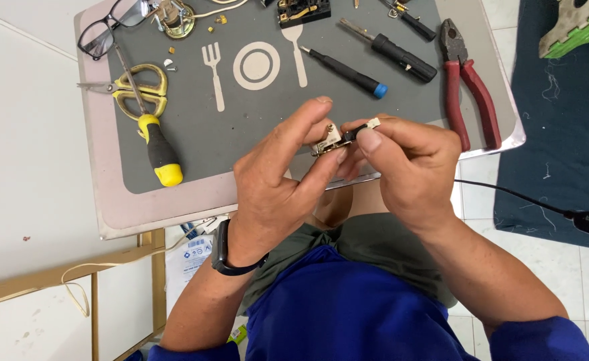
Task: The person assembles small electrical components on a workbench. They use pliers to bend a metal piece and then attach it to a white plastic housing, followed by fitting a black plastic part onto the assembly.
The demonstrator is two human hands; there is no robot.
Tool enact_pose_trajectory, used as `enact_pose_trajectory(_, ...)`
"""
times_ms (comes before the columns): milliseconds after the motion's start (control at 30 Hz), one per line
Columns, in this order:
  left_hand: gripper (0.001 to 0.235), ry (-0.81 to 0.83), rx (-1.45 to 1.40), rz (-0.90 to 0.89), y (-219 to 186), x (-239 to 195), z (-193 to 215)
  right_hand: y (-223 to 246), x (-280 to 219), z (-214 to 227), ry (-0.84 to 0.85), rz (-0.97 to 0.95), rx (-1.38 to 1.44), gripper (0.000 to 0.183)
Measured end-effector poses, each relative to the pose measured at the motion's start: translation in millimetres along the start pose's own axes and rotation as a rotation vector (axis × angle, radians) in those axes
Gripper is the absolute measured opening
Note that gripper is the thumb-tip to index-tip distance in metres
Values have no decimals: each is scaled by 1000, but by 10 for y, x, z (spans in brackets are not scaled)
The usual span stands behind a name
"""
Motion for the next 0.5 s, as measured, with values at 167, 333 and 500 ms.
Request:
enact_pose_trajectory(167,42,13,-48,52,-58,53,-7,2,41,6,-35,-198,-4,22)
enact_pose_trajectory(333,29,30,-56,175,-79,144,-18,-75,86,-10,-66,-265,137,12)
enact_pose_trajectory(500,27,-79,133,4,3,17,-78,-64,86,6,-51,-257,124,16)
Point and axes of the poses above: each hand's wrist, its own x-axis towards the middle knuckle, its own z-axis out of the back of the hand, y = z × x, the point moved 4 cm from there along x, towards the middle knuckle, and after that the axes turned 5 degrees about -x, right-handed, at the moved point
